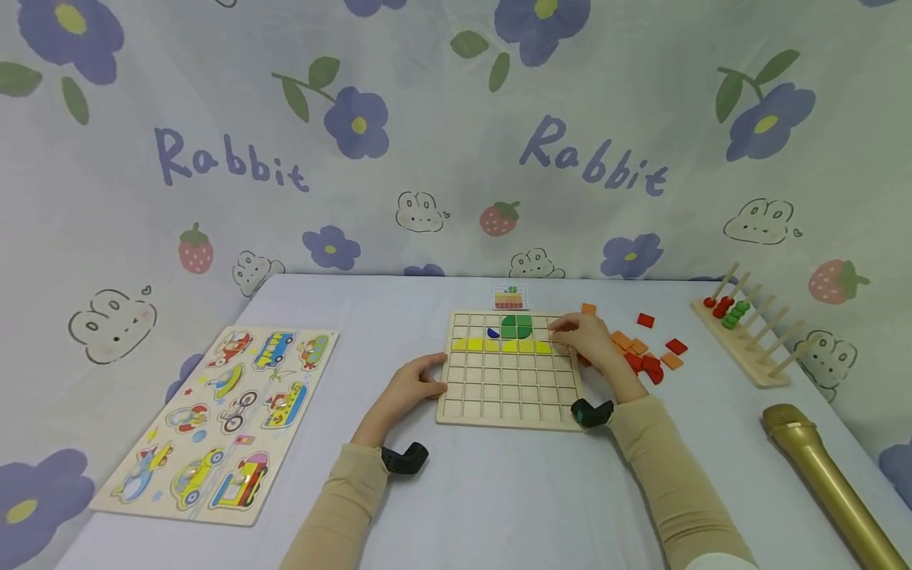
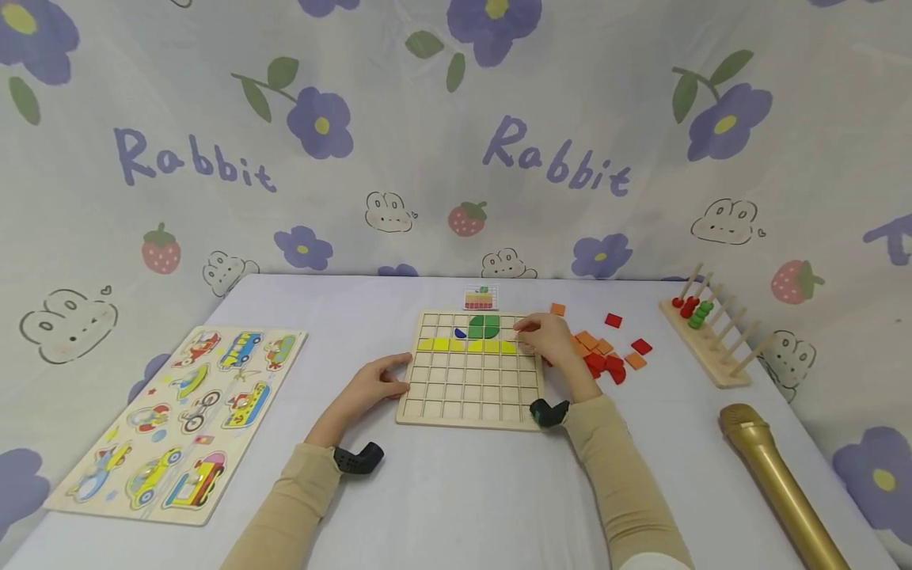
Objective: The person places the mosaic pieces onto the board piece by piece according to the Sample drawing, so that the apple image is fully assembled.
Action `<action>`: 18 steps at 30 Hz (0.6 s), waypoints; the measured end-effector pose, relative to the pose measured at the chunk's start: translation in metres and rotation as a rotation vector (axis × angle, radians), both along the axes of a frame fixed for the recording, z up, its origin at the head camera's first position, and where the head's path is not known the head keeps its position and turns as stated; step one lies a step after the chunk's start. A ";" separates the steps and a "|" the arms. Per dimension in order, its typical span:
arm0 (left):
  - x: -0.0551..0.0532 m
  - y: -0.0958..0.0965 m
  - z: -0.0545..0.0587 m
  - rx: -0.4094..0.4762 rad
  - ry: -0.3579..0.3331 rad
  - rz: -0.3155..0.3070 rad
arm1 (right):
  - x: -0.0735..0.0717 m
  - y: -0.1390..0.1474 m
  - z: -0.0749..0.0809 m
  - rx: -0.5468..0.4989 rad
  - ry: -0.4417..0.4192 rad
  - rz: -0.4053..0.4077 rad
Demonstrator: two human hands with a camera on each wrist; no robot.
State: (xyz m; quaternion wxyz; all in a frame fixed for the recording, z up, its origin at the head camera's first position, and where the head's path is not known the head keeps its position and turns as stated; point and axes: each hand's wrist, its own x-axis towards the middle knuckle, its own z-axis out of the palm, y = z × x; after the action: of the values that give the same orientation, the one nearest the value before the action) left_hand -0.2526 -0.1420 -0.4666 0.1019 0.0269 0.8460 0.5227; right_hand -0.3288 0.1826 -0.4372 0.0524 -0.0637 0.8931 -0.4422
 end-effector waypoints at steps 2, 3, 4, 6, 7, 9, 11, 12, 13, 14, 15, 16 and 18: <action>0.000 0.000 0.000 0.000 0.002 0.001 | -0.001 0.013 0.006 -0.034 0.001 -0.023; 0.000 0.000 0.000 0.001 0.002 0.001 | -0.001 0.021 0.009 -0.049 -0.003 -0.032; 0.000 0.000 0.000 0.002 0.003 0.001 | -0.001 0.030 0.011 -0.060 -0.010 -0.048; 0.000 0.001 0.000 0.002 0.007 0.000 | 0.000 0.047 0.013 -0.059 -0.025 -0.089; 0.000 0.001 0.000 0.001 0.007 0.000 | 0.001 0.055 0.014 -0.047 -0.031 -0.106; 0.000 0.001 0.000 0.006 0.003 0.003 | 0.003 0.069 0.013 -0.024 -0.057 -0.145; 0.000 0.001 0.000 0.002 0.005 0.006 | 0.004 0.080 0.011 -0.005 -0.090 -0.172; 0.001 0.001 0.000 0.002 0.000 0.010 | 0.005 0.084 0.010 0.001 -0.107 -0.177; 0.001 0.001 0.000 0.000 -0.002 0.010 | 0.006 0.087 0.009 0.012 -0.121 -0.179; 0.002 0.001 0.000 0.000 -0.003 0.010 | 0.006 0.090 0.008 0.013 -0.140 -0.181; 0.002 0.001 0.001 -0.002 -0.003 0.010 | 0.006 0.092 0.007 0.028 -0.152 -0.179; 0.003 0.001 0.001 -0.002 -0.003 0.009 | 0.006 0.094 0.006 0.051 -0.160 -0.172; 0.003 0.001 0.002 0.002 -0.004 0.010 | 0.006 0.095 0.007 0.121 -0.175 -0.161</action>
State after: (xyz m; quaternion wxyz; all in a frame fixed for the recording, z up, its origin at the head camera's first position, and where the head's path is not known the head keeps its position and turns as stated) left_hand -0.2494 -0.1411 -0.4650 0.1010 0.0219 0.8455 0.5238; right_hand -0.3226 0.2777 -0.4304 0.0981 0.0502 0.9125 -0.3939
